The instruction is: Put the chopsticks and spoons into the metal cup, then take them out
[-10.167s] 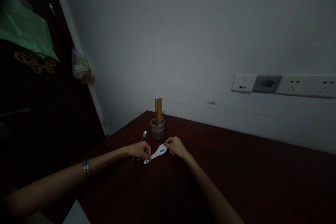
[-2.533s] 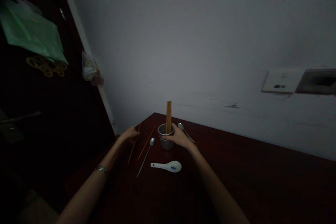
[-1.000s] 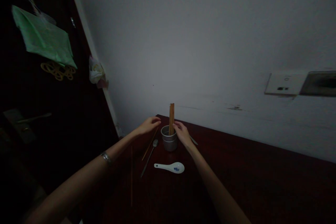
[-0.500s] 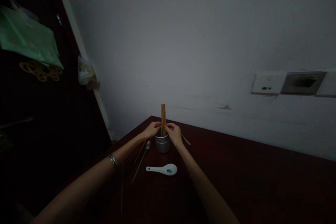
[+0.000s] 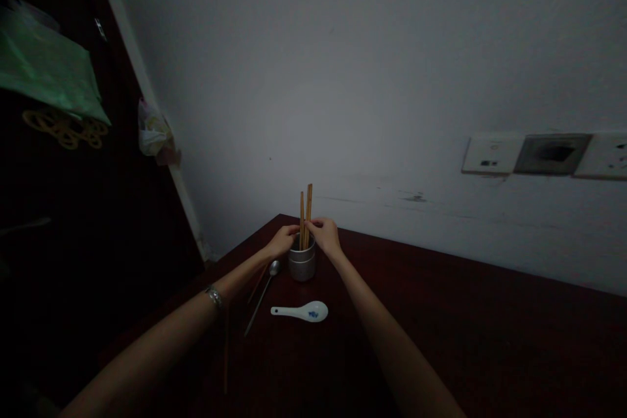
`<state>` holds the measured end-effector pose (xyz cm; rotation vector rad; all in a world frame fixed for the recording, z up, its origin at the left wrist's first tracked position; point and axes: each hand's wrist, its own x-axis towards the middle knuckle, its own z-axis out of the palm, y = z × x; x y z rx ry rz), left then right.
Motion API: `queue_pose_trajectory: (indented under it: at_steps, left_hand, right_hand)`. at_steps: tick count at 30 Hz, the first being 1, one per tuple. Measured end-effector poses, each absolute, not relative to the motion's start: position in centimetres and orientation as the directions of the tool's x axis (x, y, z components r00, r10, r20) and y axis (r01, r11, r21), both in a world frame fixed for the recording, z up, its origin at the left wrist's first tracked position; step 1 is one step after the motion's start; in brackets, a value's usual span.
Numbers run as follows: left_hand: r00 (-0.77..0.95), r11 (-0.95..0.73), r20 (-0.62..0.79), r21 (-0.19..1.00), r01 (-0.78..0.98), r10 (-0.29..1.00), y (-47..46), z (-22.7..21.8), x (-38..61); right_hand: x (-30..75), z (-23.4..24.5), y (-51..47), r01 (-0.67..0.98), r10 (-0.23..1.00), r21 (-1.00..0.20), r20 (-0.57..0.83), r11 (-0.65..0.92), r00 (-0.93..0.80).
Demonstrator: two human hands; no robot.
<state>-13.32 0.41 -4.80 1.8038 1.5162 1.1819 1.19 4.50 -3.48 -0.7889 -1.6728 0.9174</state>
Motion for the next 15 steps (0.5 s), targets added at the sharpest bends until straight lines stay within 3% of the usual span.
queue_pose_trajectory:
  at_steps: [5, 11, 15]
  left_hand:
    - [-0.006, -0.246, 0.282, 0.845, 0.475, 0.959, 0.5, -4.7, -13.0]
    - [-0.080, -0.162, 0.243, 0.824, 0.543, 0.967, 0.2, -4.0, -12.8]
    - [-0.173, -0.166, 0.338, 0.770, 0.616, 0.925, -0.8, -2.2, -12.9]
  right_hand:
    - [2.9, 0.7, 4.5, -0.018, 0.858, -0.865, 0.500, 0.502, -0.114]
    - [7.2, 6.6, 2.8, -0.261, 0.891, -0.873, 0.446, 0.412, -0.084]
    - [10.4, 8.6, 1.1, -0.273, 0.888, -0.870, 0.450, 0.411, -0.098]
